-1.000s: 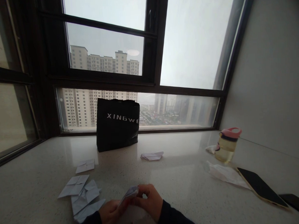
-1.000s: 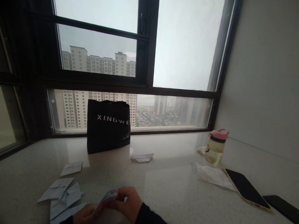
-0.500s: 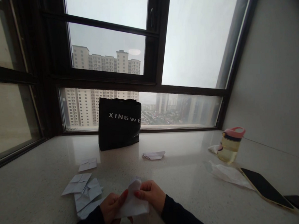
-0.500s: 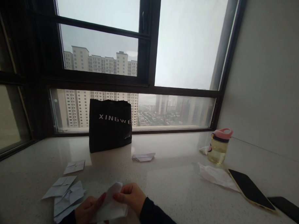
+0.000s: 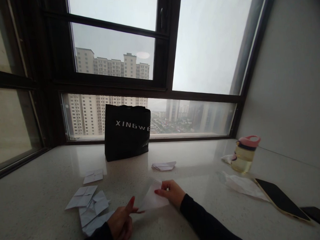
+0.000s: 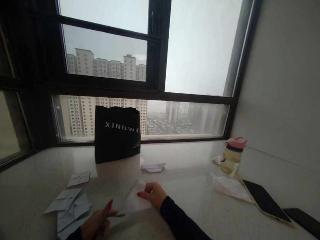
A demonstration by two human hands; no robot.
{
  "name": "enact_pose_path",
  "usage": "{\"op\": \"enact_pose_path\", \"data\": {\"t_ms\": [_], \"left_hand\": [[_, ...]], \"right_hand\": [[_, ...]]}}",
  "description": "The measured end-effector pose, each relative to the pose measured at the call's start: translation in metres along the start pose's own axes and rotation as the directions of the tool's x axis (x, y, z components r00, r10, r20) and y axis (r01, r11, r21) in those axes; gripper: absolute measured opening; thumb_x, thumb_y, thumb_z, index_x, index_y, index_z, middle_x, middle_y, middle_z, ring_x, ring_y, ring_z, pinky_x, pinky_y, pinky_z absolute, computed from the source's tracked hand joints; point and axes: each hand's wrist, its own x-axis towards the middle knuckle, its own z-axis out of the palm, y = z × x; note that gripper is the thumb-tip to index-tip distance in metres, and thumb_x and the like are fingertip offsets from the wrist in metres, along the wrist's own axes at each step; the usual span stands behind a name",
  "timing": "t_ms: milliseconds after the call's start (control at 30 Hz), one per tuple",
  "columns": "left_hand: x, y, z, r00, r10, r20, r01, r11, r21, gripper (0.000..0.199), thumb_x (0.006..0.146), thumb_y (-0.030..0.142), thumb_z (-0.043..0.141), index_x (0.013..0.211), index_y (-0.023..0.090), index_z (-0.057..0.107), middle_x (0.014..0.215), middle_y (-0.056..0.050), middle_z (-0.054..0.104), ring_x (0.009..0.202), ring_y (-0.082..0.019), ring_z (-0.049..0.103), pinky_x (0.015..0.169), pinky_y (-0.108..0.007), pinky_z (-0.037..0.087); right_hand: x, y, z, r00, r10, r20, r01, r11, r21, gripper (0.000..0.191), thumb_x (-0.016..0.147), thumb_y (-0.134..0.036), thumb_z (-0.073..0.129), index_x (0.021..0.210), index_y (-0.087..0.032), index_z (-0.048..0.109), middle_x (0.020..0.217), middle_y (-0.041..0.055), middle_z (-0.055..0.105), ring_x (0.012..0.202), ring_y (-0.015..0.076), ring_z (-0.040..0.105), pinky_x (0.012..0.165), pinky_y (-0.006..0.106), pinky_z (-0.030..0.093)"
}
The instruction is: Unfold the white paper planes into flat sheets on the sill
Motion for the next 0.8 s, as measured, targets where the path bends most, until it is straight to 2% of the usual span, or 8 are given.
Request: {"op": "enact_pose_path", "data": {"t_ms": [67, 133, 267, 433, 667, 800], "left_hand": [[0.002, -0.002, 0.000, 1.000, -0.009, -0.023, 0.008, 1.000, -0.011, 0.101, 0.049, 0.079, -0.002, 0.092, 0.008, 0.055, 0.028, 0.006, 0.036, 0.022, -0.009, 0.030, 0.029, -0.020, 0.020], [0.002, -0.003, 0.001, 0.997, 0.028, -0.077, -0.030, 0.999, -0.025, 0.099, 0.050, 0.080, 0.001, 0.090, 0.008, 0.056, 0.027, 0.007, 0.035, 0.023, -0.008, 0.029, 0.030, -0.020, 0.019], [-0.001, -0.001, 0.008, 0.993, 0.071, -0.095, -0.074, 0.997, -0.029, 0.097, 0.049, 0.080, 0.002, 0.082, 0.010, 0.059, 0.026, 0.007, 0.033, 0.022, -0.008, 0.028, 0.030, -0.020, 0.019], [-0.003, 0.004, 0.010, 0.992, 0.042, -0.115, -0.044, 0.999, -0.014, 0.101, 0.043, 0.082, 0.001, 0.077, 0.008, 0.060, 0.023, 0.007, 0.031, 0.022, -0.008, 0.027, 0.029, -0.020, 0.017], [0.002, -0.005, 0.008, 0.994, 0.068, -0.084, -0.071, 0.997, -0.026, 0.100, 0.045, 0.081, -0.003, 0.075, 0.010, 0.061, 0.022, 0.006, 0.032, 0.020, -0.008, 0.028, 0.027, -0.020, 0.019], [0.002, -0.008, 0.007, 0.995, 0.082, -0.060, -0.082, 0.997, -0.004, 0.098, 0.048, 0.080, 0.000, 0.078, 0.010, 0.061, 0.025, 0.006, 0.036, 0.021, -0.008, 0.030, 0.027, -0.019, 0.020]], "right_hand": [[0.009, 0.015, -0.022, 0.990, 0.026, -0.139, -0.042, 0.992, -0.117, 0.034, 0.058, -0.043, 0.058, 0.043, -0.015, 0.046, 0.041, -0.0061, 0.037, 0.044, 0.0093, 0.037, 0.044, 0.021, 0.028], [0.015, 0.028, -0.043, 0.965, 0.041, -0.259, -0.100, 0.971, -0.218, 0.035, 0.059, -0.043, 0.055, 0.040, -0.017, 0.041, 0.040, -0.0059, 0.034, 0.044, 0.0106, 0.037, 0.044, 0.022, 0.026], [0.020, 0.044, -0.066, 0.914, 0.041, -0.404, -0.198, 0.913, -0.356, 0.032, 0.061, -0.041, 0.052, 0.040, -0.019, 0.040, 0.043, -0.0026, 0.040, 0.049, 0.0144, 0.042, 0.047, 0.024, 0.027], [0.024, 0.052, -0.066, 0.888, 0.046, -0.457, -0.272, 0.854, -0.443, 0.030, 0.063, -0.040, 0.050, 0.043, -0.019, 0.045, 0.045, -0.0006, 0.046, 0.049, 0.0155, 0.046, 0.046, 0.024, 0.028], [0.027, 0.056, -0.062, 0.872, 0.032, -0.488, -0.317, 0.797, -0.514, 0.028, 0.069, -0.039, 0.048, 0.051, -0.018, 0.051, 0.052, 0.0012, 0.052, 0.055, 0.0166, 0.051, 0.049, 0.024, 0.031], [0.027, 0.060, -0.059, 0.833, 0.007, -0.553, -0.361, 0.764, -0.535, 0.021, 0.066, -0.039, 0.052, 0.064, -0.018, 0.054, 0.069, 0.0041, 0.053, 0.067, 0.0192, 0.052, 0.056, 0.026, 0.034]]}}
